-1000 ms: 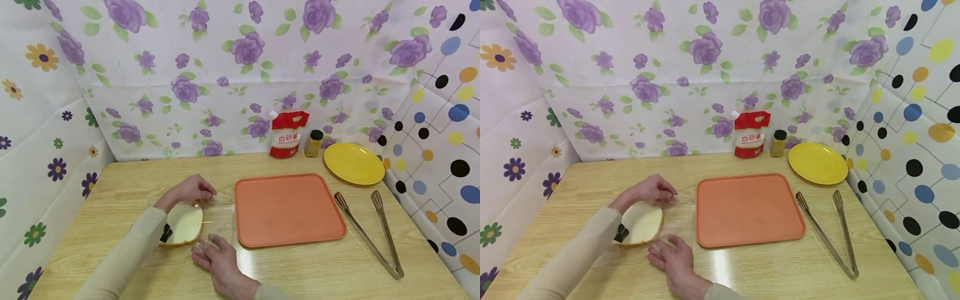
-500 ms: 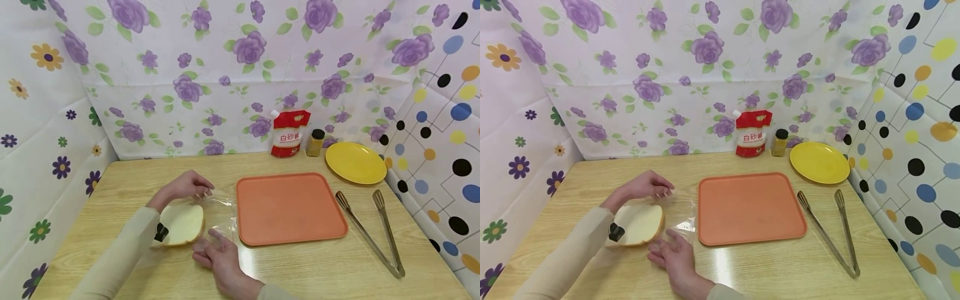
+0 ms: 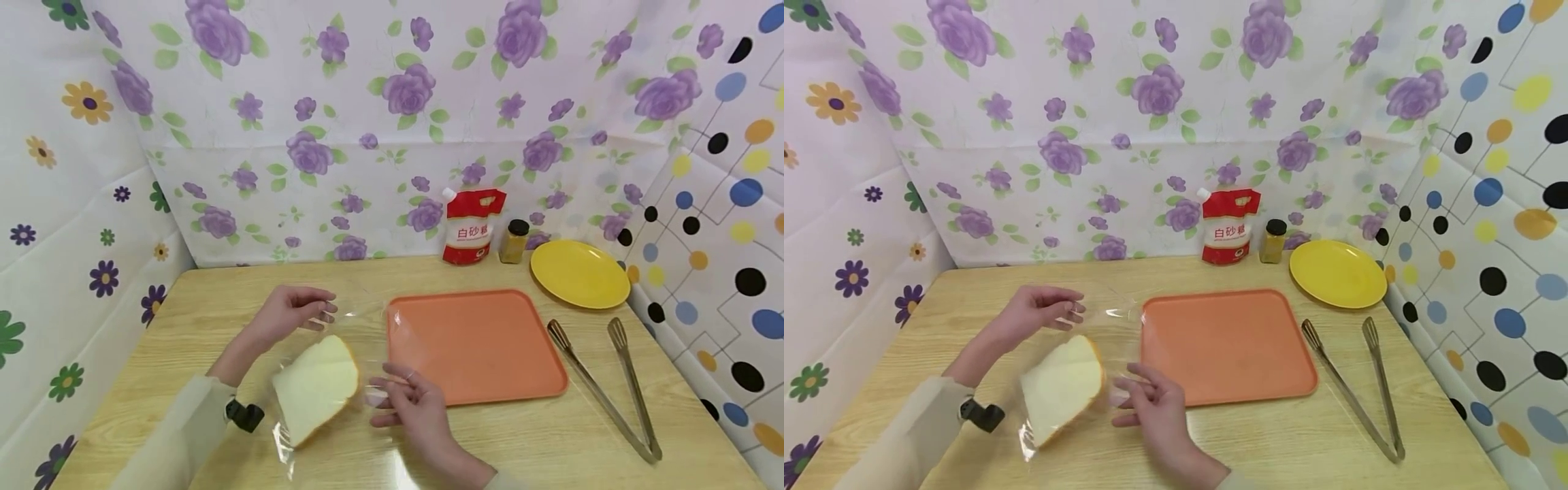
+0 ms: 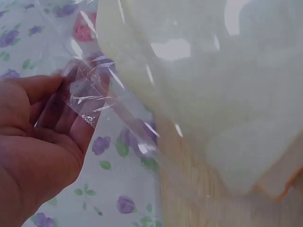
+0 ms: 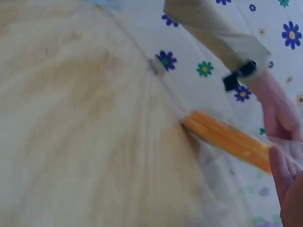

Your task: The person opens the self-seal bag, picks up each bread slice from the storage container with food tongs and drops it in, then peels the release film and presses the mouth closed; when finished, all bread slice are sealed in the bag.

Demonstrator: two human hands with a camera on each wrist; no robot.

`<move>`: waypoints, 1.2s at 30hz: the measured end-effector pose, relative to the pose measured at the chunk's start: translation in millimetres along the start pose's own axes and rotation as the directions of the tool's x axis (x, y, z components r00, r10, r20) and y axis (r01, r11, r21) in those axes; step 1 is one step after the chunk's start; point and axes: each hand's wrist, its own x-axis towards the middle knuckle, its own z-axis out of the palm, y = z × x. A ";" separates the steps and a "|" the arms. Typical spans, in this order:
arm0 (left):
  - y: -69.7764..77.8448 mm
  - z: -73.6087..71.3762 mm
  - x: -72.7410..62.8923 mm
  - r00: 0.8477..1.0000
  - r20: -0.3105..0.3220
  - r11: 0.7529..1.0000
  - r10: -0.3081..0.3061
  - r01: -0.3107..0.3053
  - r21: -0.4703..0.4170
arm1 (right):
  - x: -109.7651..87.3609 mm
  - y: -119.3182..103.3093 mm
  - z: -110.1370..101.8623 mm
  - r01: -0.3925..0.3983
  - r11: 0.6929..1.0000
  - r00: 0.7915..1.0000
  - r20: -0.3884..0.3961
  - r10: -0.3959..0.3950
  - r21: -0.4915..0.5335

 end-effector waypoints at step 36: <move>78.5 83.3 -81.8 0.851 -0.292 0.793 0.437 -0.518 -0.321 | -6.9 -176.1 -75.8 0.572 0.623 0.815 0.281 -0.507 -0.534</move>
